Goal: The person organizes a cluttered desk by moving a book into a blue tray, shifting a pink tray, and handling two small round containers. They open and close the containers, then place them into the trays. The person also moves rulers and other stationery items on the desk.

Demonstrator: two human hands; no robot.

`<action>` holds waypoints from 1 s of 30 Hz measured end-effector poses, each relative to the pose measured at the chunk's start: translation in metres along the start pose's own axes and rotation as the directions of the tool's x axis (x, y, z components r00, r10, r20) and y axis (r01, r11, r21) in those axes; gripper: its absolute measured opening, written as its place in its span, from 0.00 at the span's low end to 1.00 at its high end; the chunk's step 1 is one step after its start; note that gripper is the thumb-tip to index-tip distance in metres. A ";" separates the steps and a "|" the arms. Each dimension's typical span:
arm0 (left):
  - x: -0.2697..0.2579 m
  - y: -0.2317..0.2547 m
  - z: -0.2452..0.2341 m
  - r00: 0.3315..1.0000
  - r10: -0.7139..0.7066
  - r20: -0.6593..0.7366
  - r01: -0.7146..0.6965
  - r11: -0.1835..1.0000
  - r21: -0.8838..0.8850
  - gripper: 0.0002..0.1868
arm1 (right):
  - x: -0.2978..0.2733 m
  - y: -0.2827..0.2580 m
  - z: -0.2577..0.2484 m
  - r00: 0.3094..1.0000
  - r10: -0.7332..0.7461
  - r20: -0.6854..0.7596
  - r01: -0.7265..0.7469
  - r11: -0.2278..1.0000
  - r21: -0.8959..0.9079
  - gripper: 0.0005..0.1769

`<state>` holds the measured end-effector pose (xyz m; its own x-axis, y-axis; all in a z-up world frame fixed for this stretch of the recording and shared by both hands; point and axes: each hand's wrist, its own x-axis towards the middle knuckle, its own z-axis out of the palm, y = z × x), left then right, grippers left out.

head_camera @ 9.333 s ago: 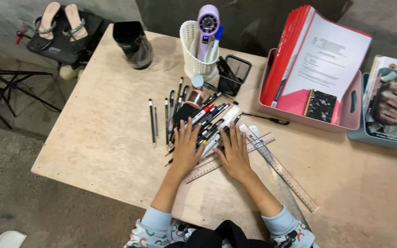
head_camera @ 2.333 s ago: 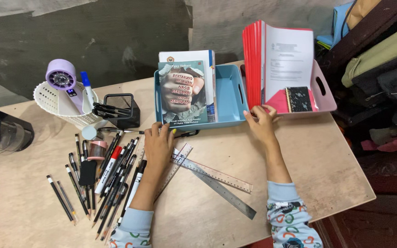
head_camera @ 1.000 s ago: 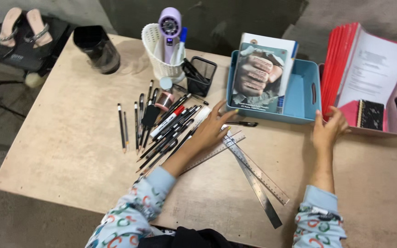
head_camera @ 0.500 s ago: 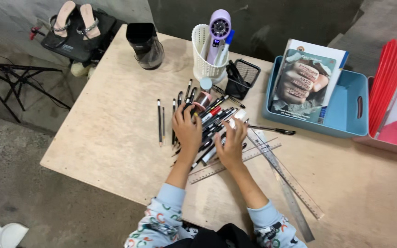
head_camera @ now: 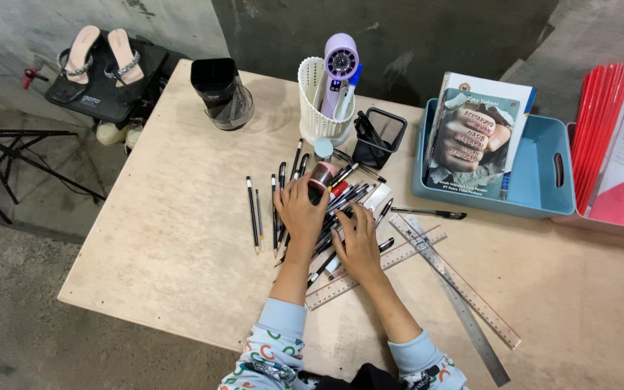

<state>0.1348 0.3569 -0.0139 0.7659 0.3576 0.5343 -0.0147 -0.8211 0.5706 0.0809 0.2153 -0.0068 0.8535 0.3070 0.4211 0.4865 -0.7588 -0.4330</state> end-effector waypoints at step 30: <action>0.065 0.044 -0.044 0.560 0.724 0.402 -0.577 0.689 -0.438 0.49 | -0.037 0.045 -0.007 0.860 0.293 -0.418 0.037 0.781 0.623 0.27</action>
<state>0.1558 0.3642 0.0737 0.6767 -0.5732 0.4622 -0.7337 -0.5773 0.3582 0.0700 0.1658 -0.0367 0.7987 -0.1979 0.5683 0.5277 -0.2235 -0.8195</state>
